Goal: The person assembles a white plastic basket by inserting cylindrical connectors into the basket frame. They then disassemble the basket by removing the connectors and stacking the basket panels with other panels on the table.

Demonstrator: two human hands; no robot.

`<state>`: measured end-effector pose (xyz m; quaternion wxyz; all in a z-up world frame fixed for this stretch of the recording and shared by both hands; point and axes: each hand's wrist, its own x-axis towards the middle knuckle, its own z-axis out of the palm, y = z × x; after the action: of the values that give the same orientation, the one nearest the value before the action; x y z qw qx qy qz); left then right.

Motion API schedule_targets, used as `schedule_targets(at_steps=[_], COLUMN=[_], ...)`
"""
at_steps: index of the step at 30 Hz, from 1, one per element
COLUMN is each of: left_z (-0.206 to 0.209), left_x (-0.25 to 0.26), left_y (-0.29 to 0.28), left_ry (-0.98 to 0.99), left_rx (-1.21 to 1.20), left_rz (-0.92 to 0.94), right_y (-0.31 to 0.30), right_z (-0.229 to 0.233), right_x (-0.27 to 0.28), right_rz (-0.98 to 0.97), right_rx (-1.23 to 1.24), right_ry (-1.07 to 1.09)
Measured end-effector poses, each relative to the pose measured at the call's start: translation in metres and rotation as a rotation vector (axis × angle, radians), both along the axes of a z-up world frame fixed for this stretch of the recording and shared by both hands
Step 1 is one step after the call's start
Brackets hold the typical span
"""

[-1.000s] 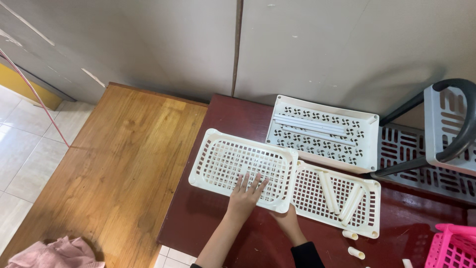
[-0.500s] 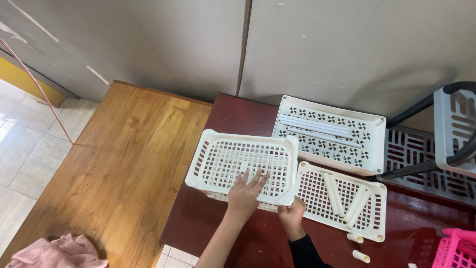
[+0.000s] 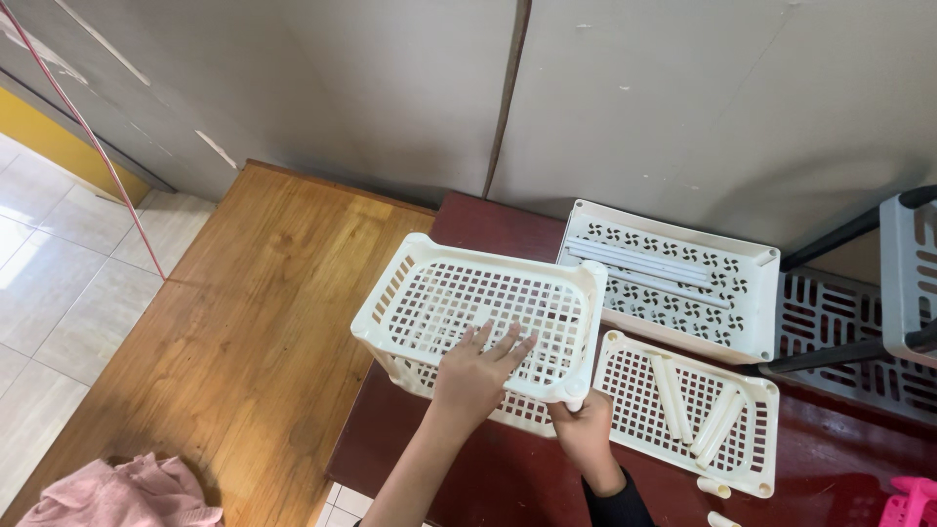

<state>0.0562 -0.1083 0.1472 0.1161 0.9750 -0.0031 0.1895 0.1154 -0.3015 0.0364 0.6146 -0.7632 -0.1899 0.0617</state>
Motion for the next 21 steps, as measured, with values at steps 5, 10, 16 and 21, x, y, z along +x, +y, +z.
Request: schedule_targets(at_steps=[5,10,16,21], left_z=[-0.007,-0.015,-0.018,-0.01], left_x=[-0.003,-0.001,0.009,0.017], left_y=[0.003,0.007,0.009,0.01], left_ry=[-0.321,-0.296,-0.003,0.108], left_rx=[0.118,0.046,-0.124,-0.214], left_rz=[-0.039,-0.033,0.066,0.208], right_y=[-0.01,-0.004,0.019,0.048], right_z=[0.013,0.016,0.025,0.043], right_x=[0.012,0.015,0.015,0.028], right_rz=[0.256,0.331,0.019,-0.151], right_rx=[0.02,0.02,-0.241,-0.178], right_ry=[0.447,0.494,-0.103,-0.425])
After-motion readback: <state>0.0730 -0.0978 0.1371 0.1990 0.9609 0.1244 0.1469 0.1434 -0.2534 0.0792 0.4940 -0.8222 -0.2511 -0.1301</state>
